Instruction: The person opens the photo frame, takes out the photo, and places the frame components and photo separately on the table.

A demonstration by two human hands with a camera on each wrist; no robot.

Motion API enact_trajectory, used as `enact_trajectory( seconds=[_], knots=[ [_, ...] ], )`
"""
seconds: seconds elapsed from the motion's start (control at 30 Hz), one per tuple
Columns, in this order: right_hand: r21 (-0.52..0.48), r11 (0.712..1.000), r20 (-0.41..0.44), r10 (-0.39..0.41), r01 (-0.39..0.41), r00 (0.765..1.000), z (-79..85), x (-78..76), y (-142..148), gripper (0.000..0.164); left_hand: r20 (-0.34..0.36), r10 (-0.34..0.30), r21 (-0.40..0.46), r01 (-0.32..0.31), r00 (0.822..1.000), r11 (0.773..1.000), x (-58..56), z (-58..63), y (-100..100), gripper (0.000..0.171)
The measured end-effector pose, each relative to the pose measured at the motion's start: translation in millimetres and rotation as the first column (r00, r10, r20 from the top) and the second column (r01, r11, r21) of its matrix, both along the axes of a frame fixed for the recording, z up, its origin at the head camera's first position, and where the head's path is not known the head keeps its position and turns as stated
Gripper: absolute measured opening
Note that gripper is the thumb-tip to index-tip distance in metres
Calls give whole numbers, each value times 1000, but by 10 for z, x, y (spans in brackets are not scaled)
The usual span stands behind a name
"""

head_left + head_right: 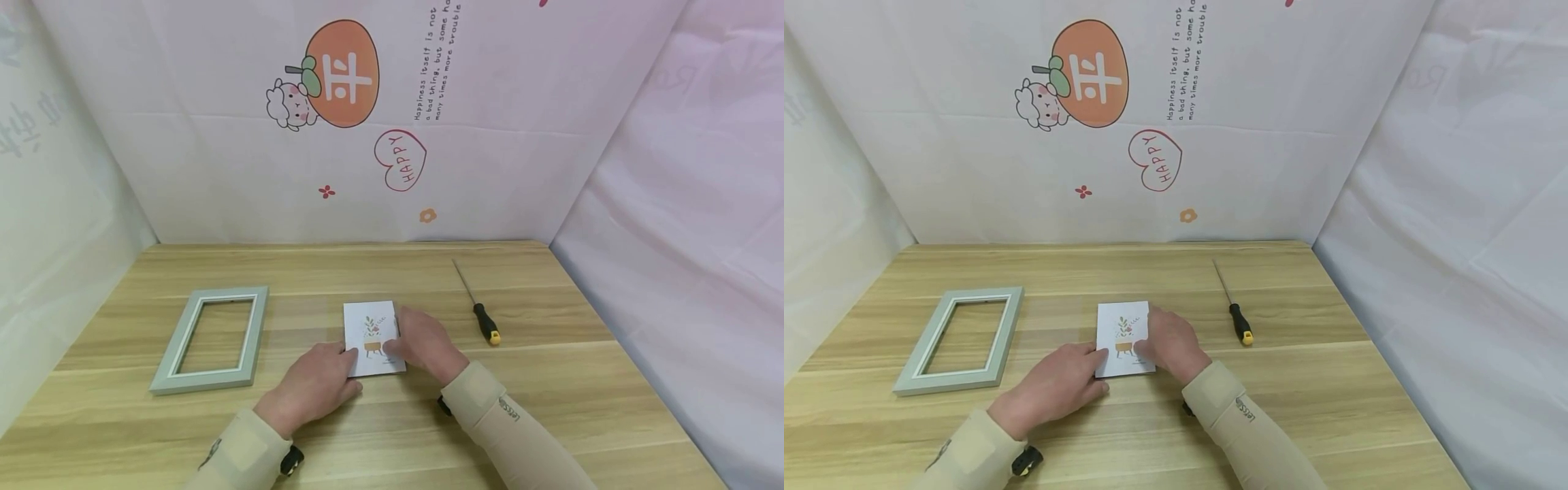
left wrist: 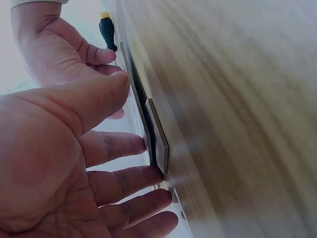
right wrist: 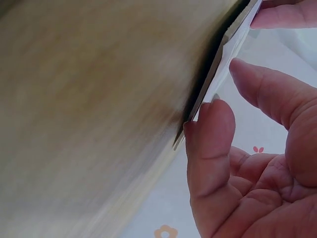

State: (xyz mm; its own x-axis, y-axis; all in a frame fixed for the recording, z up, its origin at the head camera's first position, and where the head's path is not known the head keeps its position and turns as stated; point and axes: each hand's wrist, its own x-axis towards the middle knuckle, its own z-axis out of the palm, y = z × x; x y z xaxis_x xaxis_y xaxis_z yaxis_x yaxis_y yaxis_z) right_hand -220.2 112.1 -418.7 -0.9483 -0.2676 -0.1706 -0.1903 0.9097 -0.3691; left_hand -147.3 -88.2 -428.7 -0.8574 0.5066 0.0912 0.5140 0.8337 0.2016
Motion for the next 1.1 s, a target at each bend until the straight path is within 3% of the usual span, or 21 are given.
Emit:
enact_trajectory(
  seconds=[0.17, 0.43, 0.93, 1.1],
  knots=[
    [-9, 1000, -13, 6, -6, 1000, -5, -4, -6, 43, -21, 7, -5, -7, 1000, 1000, 10, -11, 13, 39],
    [-50, 999, -1, 15, -15, 1000, -25, -53, -1, 35, 9, 36, -10, -36, 999, 999, 11, -14, 40, 42],
    [-96, 995, 94, 8, 1, 995, -23, -278, 21, 23, 4, 39, -40, -39, 999, 998, -1, -29, 49, 40],
    [-91, 996, 110, 14, -4, 994, -6, -361, -20, 26, -19, 49, -56, -50, 999, 997, -14, -40, 59, 38]
  ],
)
